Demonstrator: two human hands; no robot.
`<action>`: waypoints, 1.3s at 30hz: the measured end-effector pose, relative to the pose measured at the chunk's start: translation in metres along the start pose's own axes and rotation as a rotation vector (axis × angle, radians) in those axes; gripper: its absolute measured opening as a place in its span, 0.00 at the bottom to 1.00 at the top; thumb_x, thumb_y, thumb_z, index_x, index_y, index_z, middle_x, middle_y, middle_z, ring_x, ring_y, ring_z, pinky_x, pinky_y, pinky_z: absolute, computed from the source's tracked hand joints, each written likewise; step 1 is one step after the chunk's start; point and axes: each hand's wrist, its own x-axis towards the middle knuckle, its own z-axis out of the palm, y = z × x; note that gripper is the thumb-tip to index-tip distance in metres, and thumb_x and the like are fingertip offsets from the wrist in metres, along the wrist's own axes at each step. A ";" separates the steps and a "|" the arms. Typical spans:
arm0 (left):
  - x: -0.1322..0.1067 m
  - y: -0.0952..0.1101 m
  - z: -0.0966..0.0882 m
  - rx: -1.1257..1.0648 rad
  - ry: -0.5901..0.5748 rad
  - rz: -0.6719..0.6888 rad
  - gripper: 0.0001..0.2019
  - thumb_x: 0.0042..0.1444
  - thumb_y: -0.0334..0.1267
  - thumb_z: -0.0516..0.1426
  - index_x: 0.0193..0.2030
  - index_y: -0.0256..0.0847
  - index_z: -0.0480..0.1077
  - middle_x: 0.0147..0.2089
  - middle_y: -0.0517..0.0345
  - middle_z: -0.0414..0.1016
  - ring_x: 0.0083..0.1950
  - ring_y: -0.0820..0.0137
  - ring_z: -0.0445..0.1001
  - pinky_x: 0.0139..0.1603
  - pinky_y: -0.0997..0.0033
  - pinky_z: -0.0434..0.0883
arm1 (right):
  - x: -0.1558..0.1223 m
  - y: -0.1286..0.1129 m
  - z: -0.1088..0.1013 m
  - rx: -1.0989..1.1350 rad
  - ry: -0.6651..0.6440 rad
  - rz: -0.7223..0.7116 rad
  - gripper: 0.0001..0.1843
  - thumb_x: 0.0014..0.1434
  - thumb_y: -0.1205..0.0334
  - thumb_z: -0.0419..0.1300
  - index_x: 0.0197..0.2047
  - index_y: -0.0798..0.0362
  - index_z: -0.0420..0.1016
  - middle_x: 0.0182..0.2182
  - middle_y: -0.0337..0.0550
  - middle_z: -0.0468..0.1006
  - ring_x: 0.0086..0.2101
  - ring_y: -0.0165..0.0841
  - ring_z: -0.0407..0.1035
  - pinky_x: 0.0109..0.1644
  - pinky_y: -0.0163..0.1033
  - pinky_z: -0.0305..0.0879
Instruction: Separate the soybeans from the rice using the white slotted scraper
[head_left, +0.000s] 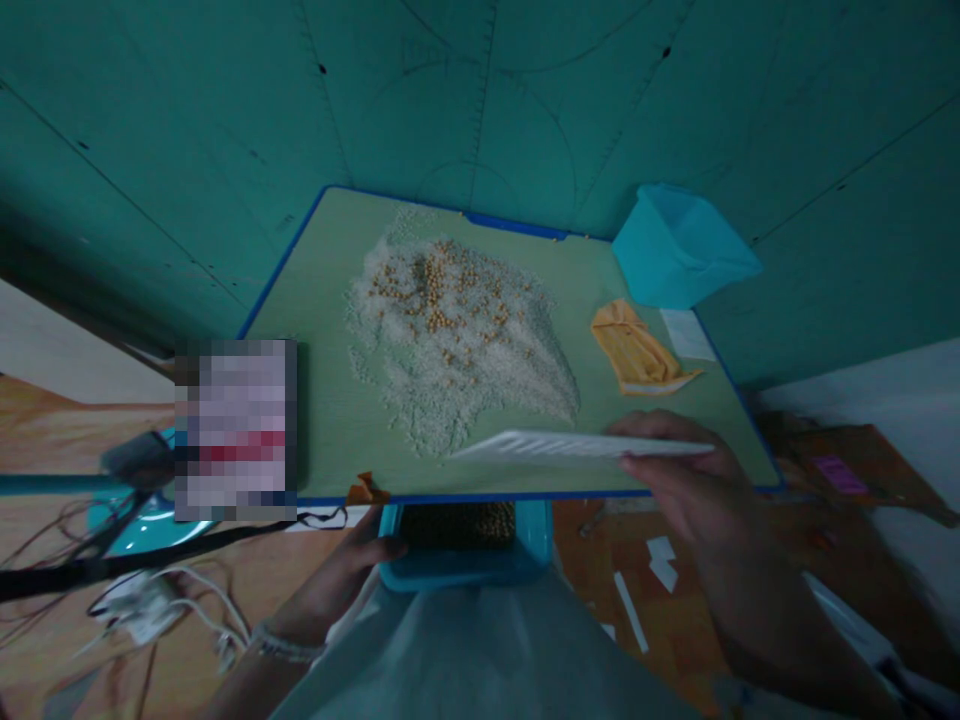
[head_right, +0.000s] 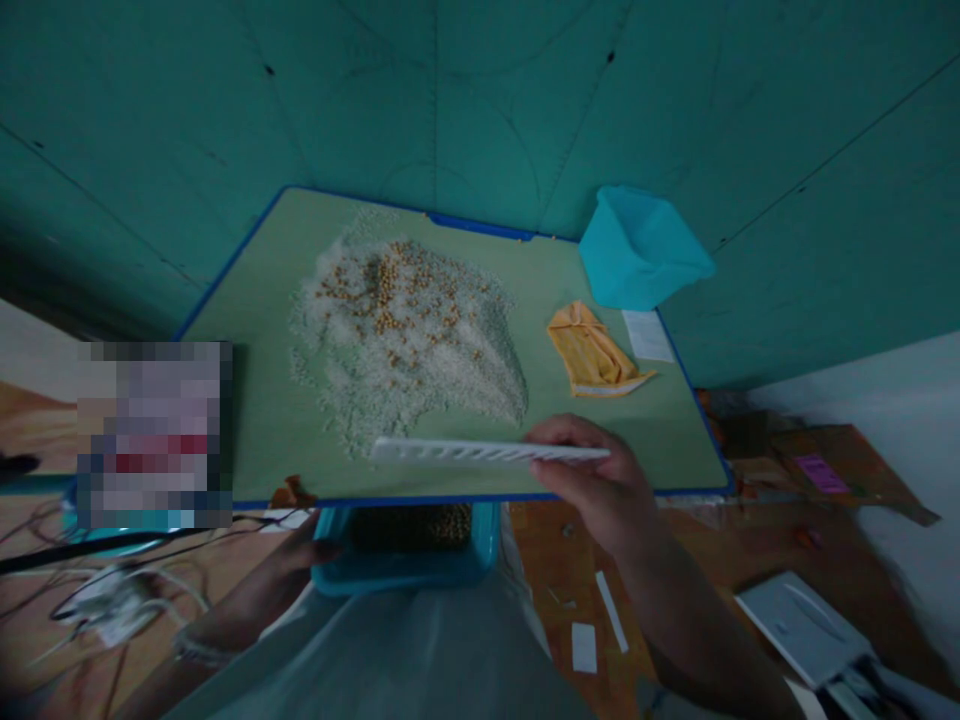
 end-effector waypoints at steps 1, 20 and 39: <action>0.000 0.000 0.000 0.003 -0.004 0.004 0.31 0.41 0.26 0.59 0.56 0.45 0.68 0.45 0.55 0.81 0.53 0.53 0.72 0.52 0.57 0.66 | 0.005 0.000 0.000 0.014 0.047 -0.023 0.05 0.44 0.68 0.63 0.26 0.48 0.74 0.23 0.37 0.72 0.28 0.33 0.66 0.34 0.39 0.62; 0.000 -0.010 -0.008 -0.019 -0.048 0.038 0.32 0.45 0.25 0.56 0.60 0.49 0.62 0.53 0.59 0.77 0.59 0.56 0.66 0.56 0.60 0.62 | 0.094 -0.018 0.037 -0.140 0.012 -0.285 0.05 0.44 0.67 0.60 0.29 0.50 0.71 0.24 0.33 0.71 0.26 0.28 0.64 0.30 0.33 0.58; 0.000 -0.007 -0.003 -0.007 0.012 0.017 0.34 0.41 0.27 0.59 0.59 0.45 0.63 0.49 0.56 0.80 0.57 0.54 0.69 0.55 0.60 0.63 | 0.073 -0.006 0.023 -0.103 -0.115 -0.091 0.03 0.40 0.66 0.60 0.24 0.50 0.73 0.20 0.35 0.72 0.24 0.29 0.64 0.26 0.34 0.57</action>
